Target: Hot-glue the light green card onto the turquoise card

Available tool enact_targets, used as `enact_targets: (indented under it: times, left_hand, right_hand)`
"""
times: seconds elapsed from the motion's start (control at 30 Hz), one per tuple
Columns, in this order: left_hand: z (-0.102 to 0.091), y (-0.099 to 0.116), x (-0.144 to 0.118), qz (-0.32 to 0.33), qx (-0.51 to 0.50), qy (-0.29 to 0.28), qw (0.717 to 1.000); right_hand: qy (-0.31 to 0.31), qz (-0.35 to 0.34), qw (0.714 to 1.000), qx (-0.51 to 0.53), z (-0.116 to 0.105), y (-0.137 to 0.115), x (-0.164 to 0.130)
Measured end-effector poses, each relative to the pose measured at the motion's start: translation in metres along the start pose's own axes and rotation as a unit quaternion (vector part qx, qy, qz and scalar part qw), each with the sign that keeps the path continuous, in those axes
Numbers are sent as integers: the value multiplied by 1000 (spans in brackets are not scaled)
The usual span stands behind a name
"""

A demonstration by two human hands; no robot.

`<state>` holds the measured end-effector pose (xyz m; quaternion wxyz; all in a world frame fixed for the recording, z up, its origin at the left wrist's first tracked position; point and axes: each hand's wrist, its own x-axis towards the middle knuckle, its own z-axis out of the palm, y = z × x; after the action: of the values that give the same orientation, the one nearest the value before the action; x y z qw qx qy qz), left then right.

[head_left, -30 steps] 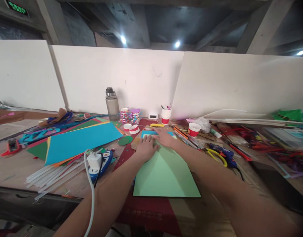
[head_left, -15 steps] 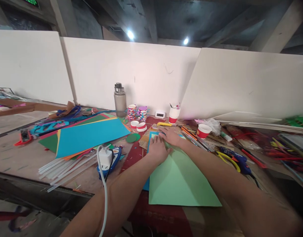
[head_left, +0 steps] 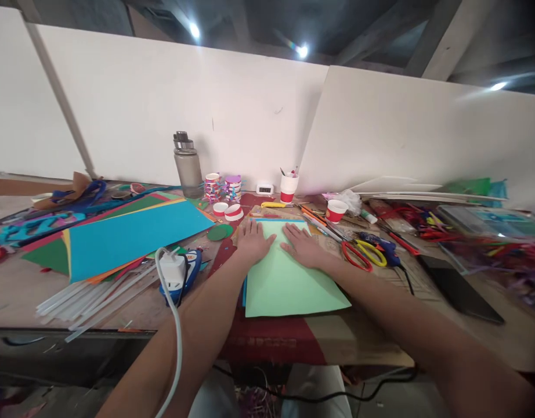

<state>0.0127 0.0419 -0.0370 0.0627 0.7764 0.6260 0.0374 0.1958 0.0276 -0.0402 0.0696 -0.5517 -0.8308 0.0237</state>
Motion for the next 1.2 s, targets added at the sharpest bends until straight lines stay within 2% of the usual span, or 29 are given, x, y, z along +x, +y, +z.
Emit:
enact_targets:
  times: [0.07, 0.17, 0.4, 0.47, 0.53, 0.67, 0.8, 0.87, 0.97, 1.03, 1.07, 1.2]
  left_hand:
    - [2, -3, 1, 0, 7, 5, 1000]
    - [2, -5, 2, 4, 14, 1, 1000]
    - [-4, -6, 0, 18, 21, 1, 1000]
    - [-4, -6, 0, 19, 24, 5, 1000]
    - [-4, -6, -1, 17, 26, 9, 999]
    - [-7, -1, -4, 13, 31, 64, 997]
    - [-22, 10, -6, 33, 30, 171, 984]
    - [-33, 15, -5, 64, 10, 183, 981]
    - [-45, 14, -1, 182, -49, 82, 979]
    - [-46, 5, 4, 251, -72, 45, 964]
    - [-43, -2, 5, 270, -86, 34, 958]
    - [-25, -31, 7, 278, -184, 29, 942]
  right_hand:
    - [-56, 9, 998, 7, 4, -3, -7]
    - [-75, 36, 996, 14, 2, -3, -13]
    - [28, 138, 990, 21, -10, 0, -43]
    - [63, 119, 990, 35, -16, -3, -60]
    - [80, 59, 993, 67, -22, -9, -81]
    - [61, -46, 985, 158, -33, -20, -125]
    - [34, -55, 978, 199, -36, -17, -149]
    - [22, -55, 976, 212, -35, -13, -152]
    - [16, -58, 973, 221, -33, -7, -149]
    - [20, -52, 972, 228, -32, -6, -146]
    - [25, -48, 971, 231, -31, -6, -144]
    - [47, -59, 966, 248, -32, -5, -139]
